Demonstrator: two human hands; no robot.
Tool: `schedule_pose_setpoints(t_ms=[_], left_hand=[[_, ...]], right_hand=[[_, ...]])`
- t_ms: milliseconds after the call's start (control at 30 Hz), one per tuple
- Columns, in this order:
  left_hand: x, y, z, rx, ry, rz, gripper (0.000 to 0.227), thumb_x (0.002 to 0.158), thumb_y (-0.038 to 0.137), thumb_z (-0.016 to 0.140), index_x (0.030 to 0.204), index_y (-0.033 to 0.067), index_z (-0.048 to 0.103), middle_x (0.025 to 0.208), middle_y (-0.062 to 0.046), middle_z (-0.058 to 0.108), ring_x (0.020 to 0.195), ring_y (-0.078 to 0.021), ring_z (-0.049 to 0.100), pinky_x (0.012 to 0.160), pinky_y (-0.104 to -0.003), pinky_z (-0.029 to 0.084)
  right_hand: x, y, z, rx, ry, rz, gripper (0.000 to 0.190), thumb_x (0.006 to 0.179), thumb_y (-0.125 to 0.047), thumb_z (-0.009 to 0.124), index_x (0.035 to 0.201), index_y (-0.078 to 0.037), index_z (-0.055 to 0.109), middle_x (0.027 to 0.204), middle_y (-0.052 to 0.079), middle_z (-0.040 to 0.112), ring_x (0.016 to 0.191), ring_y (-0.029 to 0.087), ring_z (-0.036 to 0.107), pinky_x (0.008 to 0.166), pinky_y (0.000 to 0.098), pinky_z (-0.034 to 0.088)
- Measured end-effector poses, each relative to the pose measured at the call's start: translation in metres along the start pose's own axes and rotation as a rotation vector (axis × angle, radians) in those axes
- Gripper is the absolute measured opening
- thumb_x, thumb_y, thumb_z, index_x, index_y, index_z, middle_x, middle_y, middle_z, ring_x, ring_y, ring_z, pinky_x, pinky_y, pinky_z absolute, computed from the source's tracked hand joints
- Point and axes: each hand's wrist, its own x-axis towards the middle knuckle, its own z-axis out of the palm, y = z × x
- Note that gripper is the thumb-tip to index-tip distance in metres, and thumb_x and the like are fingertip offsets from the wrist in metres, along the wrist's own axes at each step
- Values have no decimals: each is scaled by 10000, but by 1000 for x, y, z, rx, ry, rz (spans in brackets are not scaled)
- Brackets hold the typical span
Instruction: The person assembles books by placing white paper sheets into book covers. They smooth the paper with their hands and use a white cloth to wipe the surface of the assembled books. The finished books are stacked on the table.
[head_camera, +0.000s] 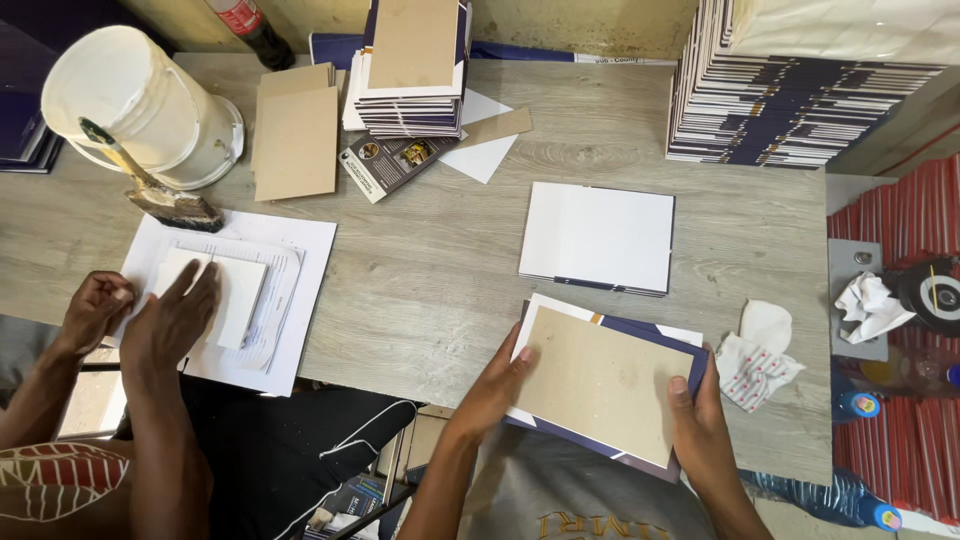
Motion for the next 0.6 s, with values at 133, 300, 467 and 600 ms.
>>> schedule_pose_setpoints(t_ms=[133, 300, 467, 600], left_hand=[[1, -8, 6, -242, 77, -23, 880, 957, 595, 526, 1739, 309, 239, 1806, 26, 310, 1654, -170, 316, 1343, -364, 258], [1, -13, 5, -161, 18, 65, 965, 953, 617, 513, 1754, 294, 83, 1833, 6, 217, 1672, -211, 245, 1335, -416, 237], [-10, -15, 5, -52, -18, 241, 961, 1011, 517, 535, 1742, 262, -34, 1858, -24, -18, 1704, -243, 27, 1348, -489, 98], [-22, -7, 9, 42, -25, 353, 996, 1018, 513, 538, 1734, 208, -84, 1860, -51, -62, 1707, -259, -40, 1343, -509, 35]], right_hand=[[-5, -13, 2, 44, -2, 16, 904, 945, -546, 422, 1758, -212, 209, 1695, 35, 484, 1562, 210, 453, 1259, 404, 342], [-7, -20, 0, 81, -23, 52, 871, 969, -456, 462, 1762, -233, 179, 1676, 22, 502, 1549, 179, 459, 1264, 374, 337], [2, -8, -5, -54, -9, 25, 999, 929, -558, 462, 1750, -246, -14, 1863, -15, -5, 1709, 158, -4, 1343, 408, 58], [3, -11, -5, -72, -36, -56, 1018, 917, -536, 501, 1750, -190, 30, 1856, 14, 93, 1698, 154, 107, 1337, 384, 130]])
